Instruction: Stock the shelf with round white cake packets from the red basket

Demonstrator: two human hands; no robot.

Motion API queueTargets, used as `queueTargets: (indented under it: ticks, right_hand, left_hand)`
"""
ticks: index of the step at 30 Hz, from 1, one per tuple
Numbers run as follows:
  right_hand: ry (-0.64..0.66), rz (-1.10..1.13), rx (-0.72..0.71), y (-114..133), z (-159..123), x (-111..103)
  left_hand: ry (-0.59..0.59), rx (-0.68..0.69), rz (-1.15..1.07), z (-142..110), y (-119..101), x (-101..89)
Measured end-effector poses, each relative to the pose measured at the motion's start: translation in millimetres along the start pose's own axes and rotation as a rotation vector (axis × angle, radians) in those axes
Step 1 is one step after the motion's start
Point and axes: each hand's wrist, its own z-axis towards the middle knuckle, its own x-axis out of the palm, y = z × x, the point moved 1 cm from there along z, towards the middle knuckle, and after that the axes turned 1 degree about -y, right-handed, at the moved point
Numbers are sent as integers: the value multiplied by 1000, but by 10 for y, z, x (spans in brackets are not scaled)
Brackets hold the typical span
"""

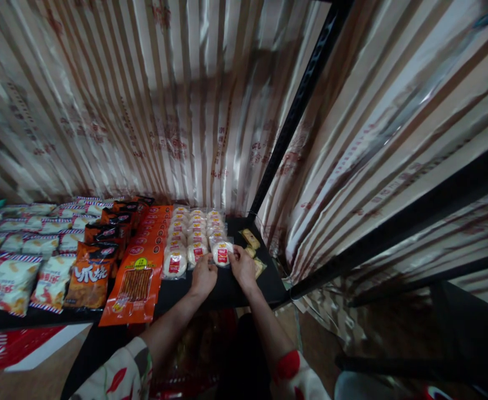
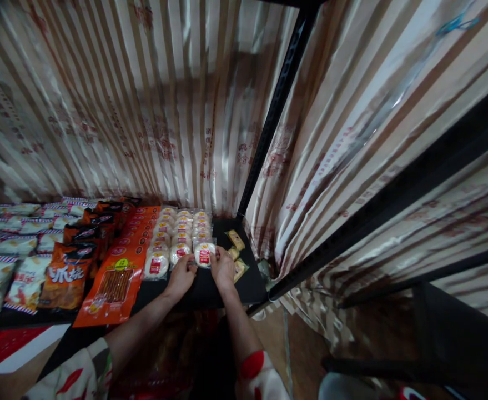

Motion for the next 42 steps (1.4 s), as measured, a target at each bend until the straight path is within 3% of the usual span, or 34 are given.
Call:
queueTargets:
  ticks: [7, 17, 23, 31, 42]
  right_hand:
    - [35, 5, 18, -13, 56, 33]
    - [77, -265, 16, 15, 50, 75]
    - [92, -366, 1, 108, 47, 72]
    - [57, -390, -33, 117, -2, 86]
    - [103, -355, -99, 77, -153, 164]
  left_hand:
    - [7, 23, 35, 76, 46, 0]
    - [51, 43, 170, 50, 73, -20]
    - [17, 64, 220, 27, 86, 24]
    - [-48, 156, 254, 8, 140, 79]
    - [29, 166, 295, -94, 46, 63]
